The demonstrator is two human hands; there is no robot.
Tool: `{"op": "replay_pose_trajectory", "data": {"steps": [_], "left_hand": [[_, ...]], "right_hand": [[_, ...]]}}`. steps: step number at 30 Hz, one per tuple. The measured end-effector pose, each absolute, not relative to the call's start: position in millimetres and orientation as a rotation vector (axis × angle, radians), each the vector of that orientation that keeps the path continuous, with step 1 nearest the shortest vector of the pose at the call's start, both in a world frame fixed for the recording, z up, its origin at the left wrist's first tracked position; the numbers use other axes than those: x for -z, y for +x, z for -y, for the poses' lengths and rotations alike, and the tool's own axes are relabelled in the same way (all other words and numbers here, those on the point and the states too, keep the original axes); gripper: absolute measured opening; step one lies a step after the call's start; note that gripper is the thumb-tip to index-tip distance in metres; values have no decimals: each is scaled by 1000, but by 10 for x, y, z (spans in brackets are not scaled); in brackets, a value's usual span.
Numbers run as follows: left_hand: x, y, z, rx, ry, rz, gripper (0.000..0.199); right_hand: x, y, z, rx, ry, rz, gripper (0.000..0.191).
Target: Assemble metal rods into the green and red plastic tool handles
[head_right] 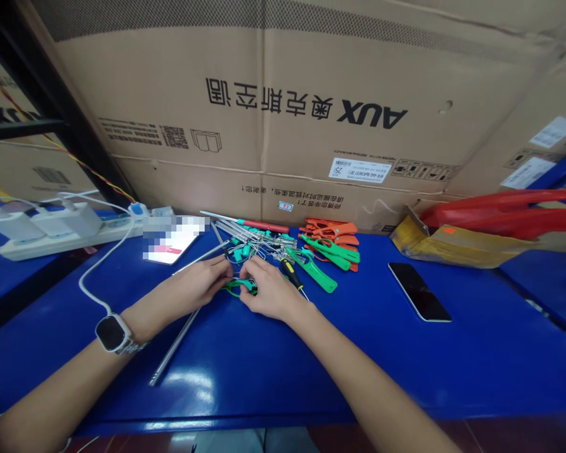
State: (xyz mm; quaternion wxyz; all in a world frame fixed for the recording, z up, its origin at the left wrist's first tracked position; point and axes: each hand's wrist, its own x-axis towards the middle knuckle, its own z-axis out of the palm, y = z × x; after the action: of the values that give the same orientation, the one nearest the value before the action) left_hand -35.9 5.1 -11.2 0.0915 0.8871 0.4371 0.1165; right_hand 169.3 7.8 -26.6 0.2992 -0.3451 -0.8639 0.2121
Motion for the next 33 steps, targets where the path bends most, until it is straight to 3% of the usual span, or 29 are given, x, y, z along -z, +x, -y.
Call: {"op": "replay_pose_trajectory", "data": {"steps": [33], "left_hand": [[138, -267, 35, -330, 2669, -1476, 17]], "right_hand": [[313, 1630, -27, -531, -980, 2229, 9]]}}
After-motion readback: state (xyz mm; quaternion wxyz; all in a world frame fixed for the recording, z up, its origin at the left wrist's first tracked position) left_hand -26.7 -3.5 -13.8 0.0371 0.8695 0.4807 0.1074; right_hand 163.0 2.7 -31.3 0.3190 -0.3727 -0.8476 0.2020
